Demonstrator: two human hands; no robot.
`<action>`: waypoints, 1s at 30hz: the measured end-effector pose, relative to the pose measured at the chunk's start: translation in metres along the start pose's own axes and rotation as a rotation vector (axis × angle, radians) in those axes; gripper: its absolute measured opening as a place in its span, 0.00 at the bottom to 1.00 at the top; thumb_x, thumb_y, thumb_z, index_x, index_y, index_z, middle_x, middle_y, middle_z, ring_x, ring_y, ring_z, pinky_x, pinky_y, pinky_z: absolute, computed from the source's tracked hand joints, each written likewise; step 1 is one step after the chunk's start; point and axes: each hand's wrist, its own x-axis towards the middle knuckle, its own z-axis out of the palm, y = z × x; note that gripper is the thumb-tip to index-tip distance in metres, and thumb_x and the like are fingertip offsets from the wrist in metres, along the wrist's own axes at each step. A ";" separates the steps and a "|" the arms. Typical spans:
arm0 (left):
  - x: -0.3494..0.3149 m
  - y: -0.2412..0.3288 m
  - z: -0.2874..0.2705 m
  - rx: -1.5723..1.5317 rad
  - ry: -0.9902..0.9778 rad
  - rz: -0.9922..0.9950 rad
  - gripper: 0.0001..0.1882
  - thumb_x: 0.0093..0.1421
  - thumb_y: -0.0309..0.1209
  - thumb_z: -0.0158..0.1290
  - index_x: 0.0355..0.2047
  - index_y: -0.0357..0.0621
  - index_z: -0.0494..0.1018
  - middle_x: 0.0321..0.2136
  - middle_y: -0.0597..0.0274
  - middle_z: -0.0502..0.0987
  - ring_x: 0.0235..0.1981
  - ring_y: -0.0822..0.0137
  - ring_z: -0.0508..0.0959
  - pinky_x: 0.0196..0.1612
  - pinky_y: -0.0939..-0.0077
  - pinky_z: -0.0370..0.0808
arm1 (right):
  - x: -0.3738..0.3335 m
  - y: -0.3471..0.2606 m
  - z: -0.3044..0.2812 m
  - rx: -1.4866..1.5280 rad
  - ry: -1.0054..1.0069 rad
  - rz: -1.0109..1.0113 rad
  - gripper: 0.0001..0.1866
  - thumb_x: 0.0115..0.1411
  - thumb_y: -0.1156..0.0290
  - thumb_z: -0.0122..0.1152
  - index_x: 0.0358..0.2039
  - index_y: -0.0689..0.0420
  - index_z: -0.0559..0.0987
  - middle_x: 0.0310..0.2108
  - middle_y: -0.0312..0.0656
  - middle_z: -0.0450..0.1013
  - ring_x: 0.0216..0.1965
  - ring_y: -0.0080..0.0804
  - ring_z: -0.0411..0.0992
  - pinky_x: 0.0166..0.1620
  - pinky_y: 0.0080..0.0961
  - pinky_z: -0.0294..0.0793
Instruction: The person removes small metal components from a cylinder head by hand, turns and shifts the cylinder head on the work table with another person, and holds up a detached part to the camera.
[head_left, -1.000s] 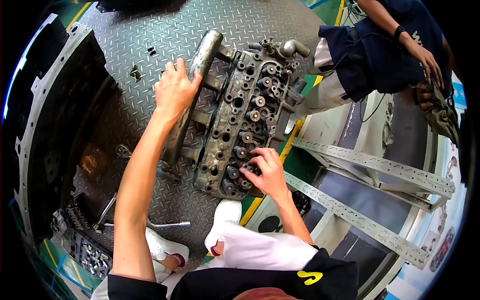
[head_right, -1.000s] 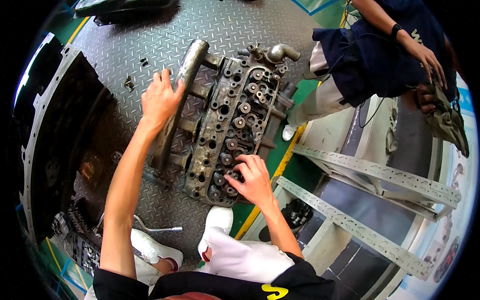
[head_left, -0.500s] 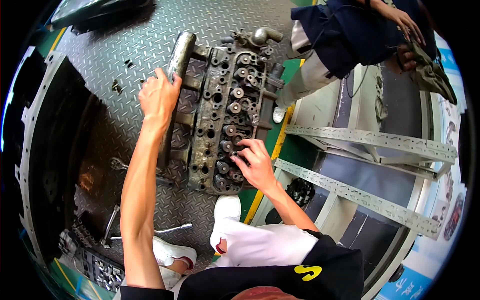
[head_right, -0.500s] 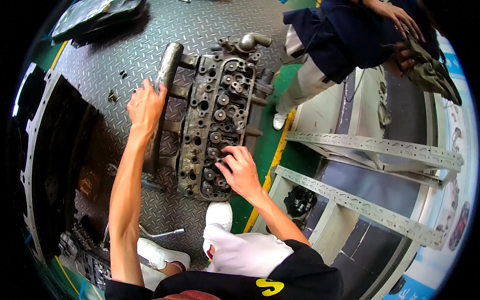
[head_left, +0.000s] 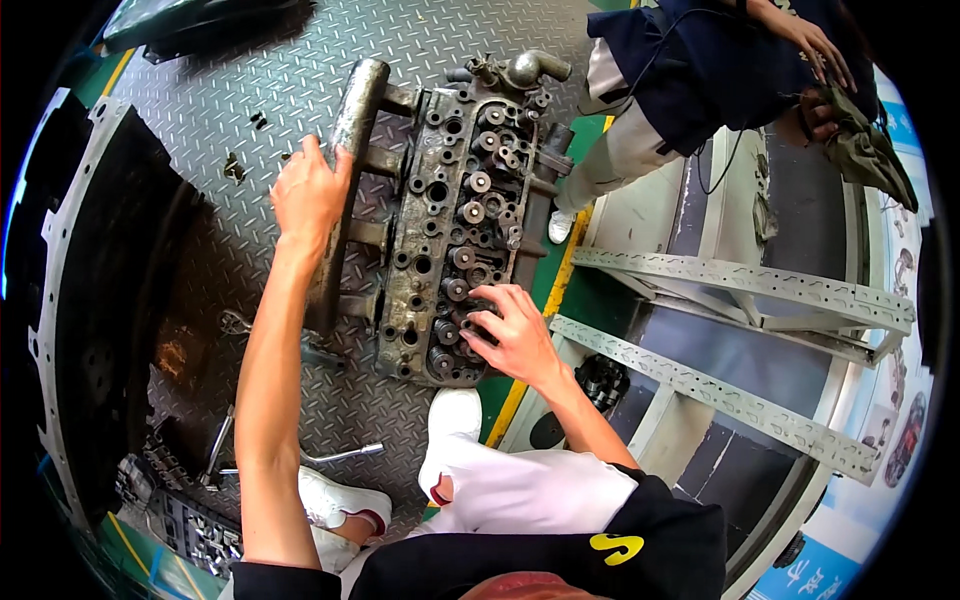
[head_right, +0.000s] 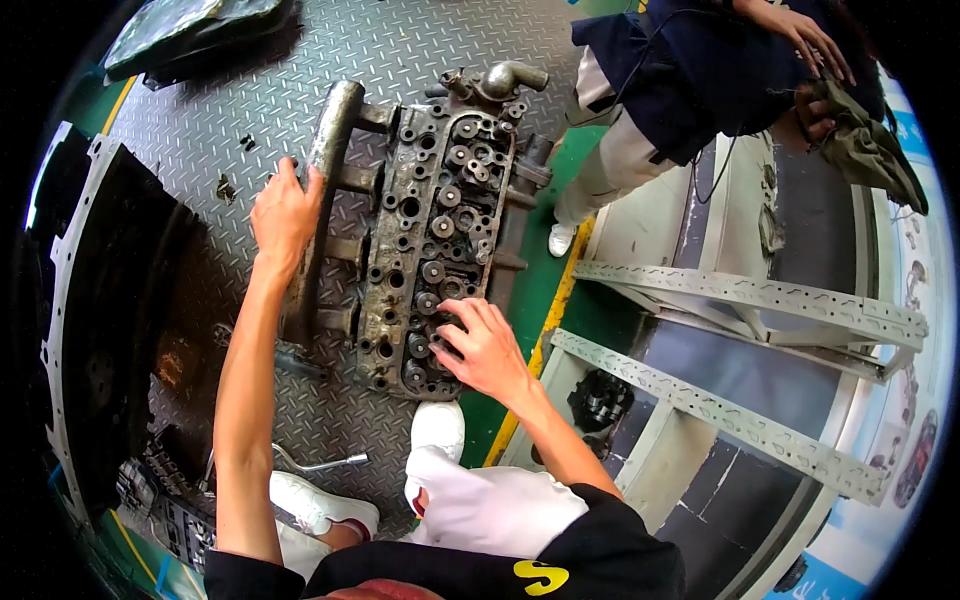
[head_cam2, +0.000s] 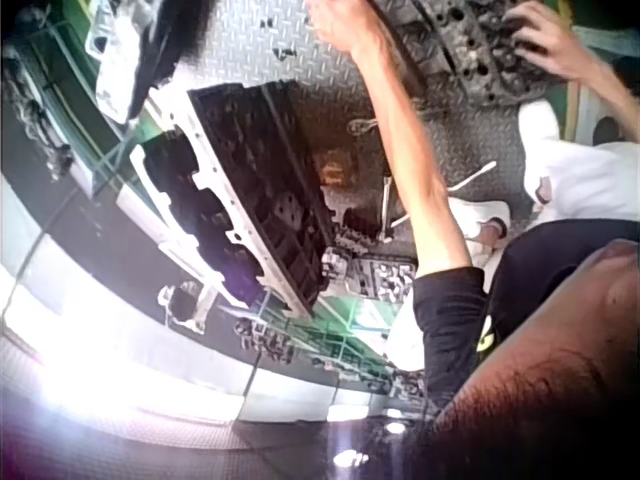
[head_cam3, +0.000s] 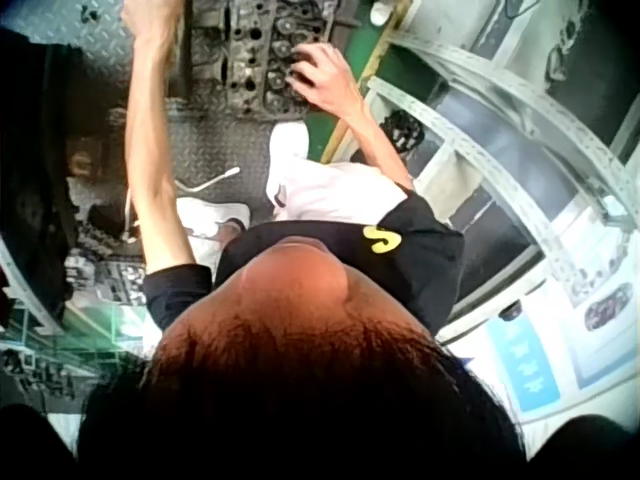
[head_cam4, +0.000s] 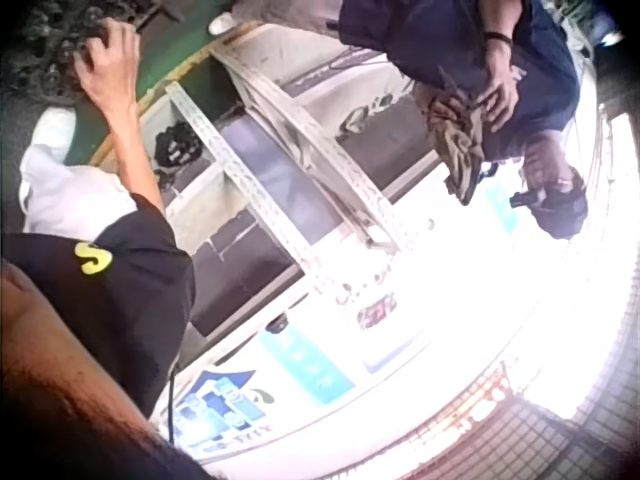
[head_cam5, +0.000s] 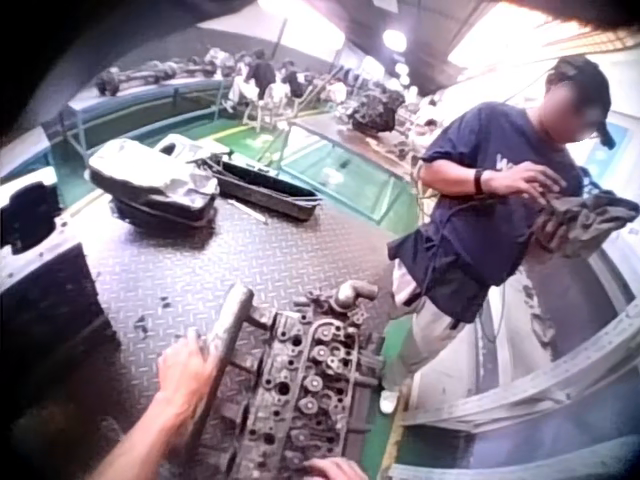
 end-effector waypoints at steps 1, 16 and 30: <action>0.000 0.000 -0.002 -0.002 0.000 -0.010 0.23 0.65 0.49 0.46 0.37 0.37 0.69 0.29 0.42 0.78 0.31 0.43 0.79 0.35 0.50 0.76 | 0.002 -0.001 -0.001 0.004 0.000 -0.004 0.13 0.49 0.68 0.70 0.32 0.59 0.78 0.47 0.44 0.71 0.48 0.44 0.69 0.49 0.39 0.70; -0.005 0.002 0.003 -0.049 0.083 -0.058 0.23 0.65 0.48 0.45 0.36 0.36 0.69 0.27 0.42 0.78 0.29 0.44 0.80 0.34 0.52 0.77 | 0.077 0.058 -0.042 -0.337 0.498 0.049 0.07 0.54 0.71 0.62 0.31 0.60 0.76 0.37 0.46 0.73 0.38 0.46 0.72 0.41 0.38 0.73; -0.004 0.007 0.002 -0.075 0.098 -0.065 0.22 0.65 0.47 0.47 0.39 0.35 0.68 0.26 0.43 0.79 0.29 0.45 0.80 0.34 0.53 0.77 | 0.252 0.220 -0.105 -0.417 0.132 0.331 0.44 0.46 0.44 0.72 0.57 0.58 0.72 0.54 0.54 0.70 0.56 0.50 0.68 0.57 0.40 0.69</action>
